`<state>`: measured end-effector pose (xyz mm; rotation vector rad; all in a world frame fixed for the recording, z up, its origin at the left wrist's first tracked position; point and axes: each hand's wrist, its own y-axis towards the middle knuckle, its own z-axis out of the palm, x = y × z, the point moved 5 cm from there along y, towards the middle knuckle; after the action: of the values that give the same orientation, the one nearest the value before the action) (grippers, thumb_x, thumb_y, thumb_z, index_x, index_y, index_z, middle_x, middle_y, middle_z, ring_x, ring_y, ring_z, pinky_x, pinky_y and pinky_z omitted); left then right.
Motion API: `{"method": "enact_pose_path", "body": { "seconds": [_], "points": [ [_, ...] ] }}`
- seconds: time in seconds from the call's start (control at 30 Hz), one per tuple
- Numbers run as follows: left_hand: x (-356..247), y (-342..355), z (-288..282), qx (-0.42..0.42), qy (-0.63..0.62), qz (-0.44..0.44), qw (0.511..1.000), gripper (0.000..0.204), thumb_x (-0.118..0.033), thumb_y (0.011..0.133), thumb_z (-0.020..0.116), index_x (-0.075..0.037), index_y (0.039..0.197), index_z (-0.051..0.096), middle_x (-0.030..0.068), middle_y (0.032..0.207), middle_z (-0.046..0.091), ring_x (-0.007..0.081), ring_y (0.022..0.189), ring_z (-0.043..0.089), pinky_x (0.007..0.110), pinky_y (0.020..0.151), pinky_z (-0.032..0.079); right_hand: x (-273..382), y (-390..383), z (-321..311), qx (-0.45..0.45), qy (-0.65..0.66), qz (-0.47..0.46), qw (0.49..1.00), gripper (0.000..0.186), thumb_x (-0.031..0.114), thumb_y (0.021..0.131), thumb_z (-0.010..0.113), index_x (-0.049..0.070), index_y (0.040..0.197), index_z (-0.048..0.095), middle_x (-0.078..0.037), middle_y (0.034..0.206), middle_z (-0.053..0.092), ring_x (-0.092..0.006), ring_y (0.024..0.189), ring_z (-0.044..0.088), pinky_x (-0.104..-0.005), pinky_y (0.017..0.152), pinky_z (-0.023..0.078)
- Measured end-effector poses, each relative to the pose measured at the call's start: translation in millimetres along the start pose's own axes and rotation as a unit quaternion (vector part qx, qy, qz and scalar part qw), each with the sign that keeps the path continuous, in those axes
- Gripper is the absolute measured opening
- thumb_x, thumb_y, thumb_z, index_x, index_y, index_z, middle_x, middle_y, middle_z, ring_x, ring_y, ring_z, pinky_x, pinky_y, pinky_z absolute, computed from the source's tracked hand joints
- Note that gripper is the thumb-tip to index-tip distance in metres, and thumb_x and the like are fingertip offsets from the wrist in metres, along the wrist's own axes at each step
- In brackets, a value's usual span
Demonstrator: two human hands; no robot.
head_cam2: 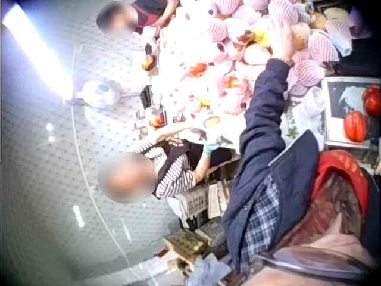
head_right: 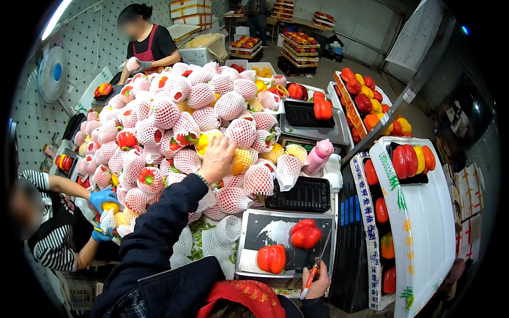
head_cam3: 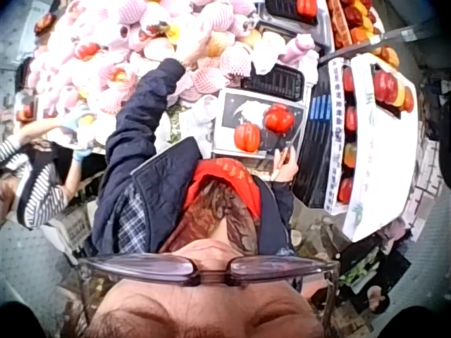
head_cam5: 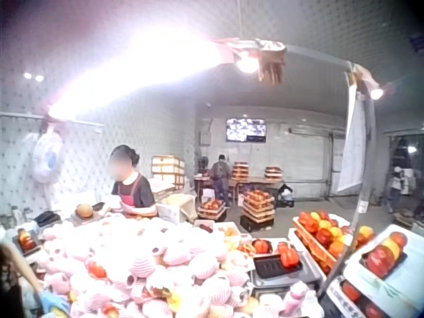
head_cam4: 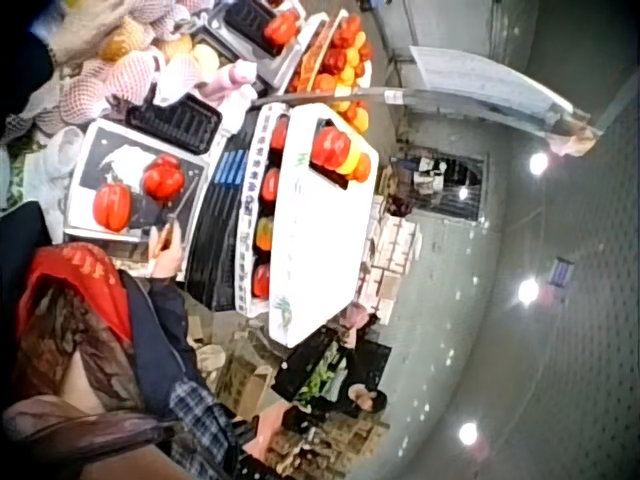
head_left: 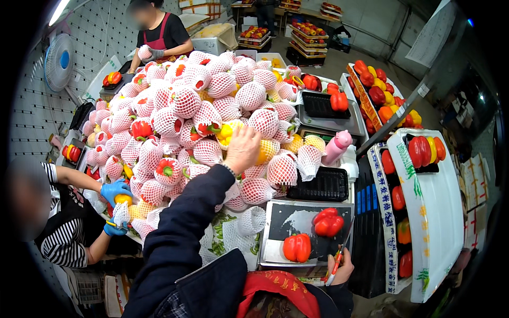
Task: The person trims the stems off red and yellow bell peppers using scissors and places them into a black plastic tray. The person repeats this process for several peppers, arranging them in the tray.
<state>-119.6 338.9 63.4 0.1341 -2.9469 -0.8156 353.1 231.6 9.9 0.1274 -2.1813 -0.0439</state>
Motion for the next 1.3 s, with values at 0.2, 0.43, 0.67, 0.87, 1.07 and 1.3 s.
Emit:
{"method": "enact_pose_path", "body": {
  "seconds": [0.2, 0.43, 0.67, 0.87, 1.07, 1.3],
  "points": [
    [59, -35, 4, 0.038, 0.092, 0.011, 0.995, 0.063, -0.015, 0.081, 0.065, -0.008, 0.141, 0.046, 0.0242, 0.142, 0.043, 0.0429, 0.125, 0.049, 0.049, 0.106, 0.039, 9, 1, 3, 0.018, 0.003, -0.007, 1.0, 0.052, 0.005, 0.078, 0.078, -0.003, 0.126, 0.06, -0.004, 0.072, 0.06, -0.0096, 0.062, 0.056, -0.0269, 0.058, 0.048],
    [65, -23, 18, 0.066, 0.173, 0.01, 0.983, 0.061, -0.019, 0.086, 0.06, -0.018, 0.145, 0.044, 0.0223, 0.141, 0.046, 0.0417, 0.122, 0.05, 0.05, 0.101, 0.041, 6, -4, 0, 0.011, 0.017, 0.007, 1.0, 0.051, 0.005, 0.079, 0.077, -0.001, 0.126, 0.06, -0.004, 0.074, 0.059, -0.0092, 0.064, 0.056, -0.0264, 0.06, 0.048],
    [70, -25, 2, 0.027, 0.027, -0.064, 0.997, 0.069, -0.03, 0.07, 0.077, -0.022, 0.135, 0.056, 0.0176, 0.126, 0.053, 0.0344, 0.112, 0.053, 0.047, 0.096, 0.04, 17, -7, -11, -0.016, 0.009, -0.026, 0.999, 0.049, 0.004, 0.078, 0.077, -0.002, 0.124, 0.062, -0.003, 0.068, 0.057, -0.0091, 0.06, 0.054, -0.0267, 0.058, 0.047],
    [73, -64, -33, -0.145, -0.376, -0.229, 0.886, 0.058, -0.026, 0.078, 0.078, -0.011, 0.131, 0.061, 0.0182, 0.119, 0.059, 0.032, 0.107, 0.061, 0.044, 0.094, 0.049, 32, -11, -20, -0.02, 0.033, -0.013, 0.999, 0.048, 0.004, 0.078, 0.076, -0.003, 0.124, 0.062, -0.003, 0.068, 0.058, -0.0075, 0.06, 0.055, -0.0252, 0.058, 0.047],
    [22, -148, -36, -0.107, -0.889, -0.367, 0.252, 0.05, -0.038, 0.1, 0.047, -0.006, 0.139, 0.051, 0.0143, 0.132, 0.061, 0.0314, 0.118, 0.062, 0.049, 0.103, 0.048, 93, -12, -14, 0.037, 0.037, -0.081, 0.995, 0.049, 0.001, 0.079, 0.072, -0.003, 0.126, 0.059, -0.004, 0.076, 0.061, -0.0074, 0.065, 0.058, -0.0243, 0.061, 0.048],
    [-40, -221, -48, -0.049, -0.93, -0.356, 0.084, 0.053, -0.038, 0.102, 0.04, 0.002, 0.134, 0.053, 0.0197, 0.133, 0.059, 0.0363, 0.123, 0.057, 0.052, 0.109, 0.043, 179, -25, 27, 0.11, 0.028, -0.211, 0.971, 0.054, 0.005, 0.075, 0.08, -0.003, 0.125, 0.06, -0.018, 0.097, 0.068, -0.0245, 0.082, 0.07, -0.0329, 0.075, 0.055]
  ]
}}
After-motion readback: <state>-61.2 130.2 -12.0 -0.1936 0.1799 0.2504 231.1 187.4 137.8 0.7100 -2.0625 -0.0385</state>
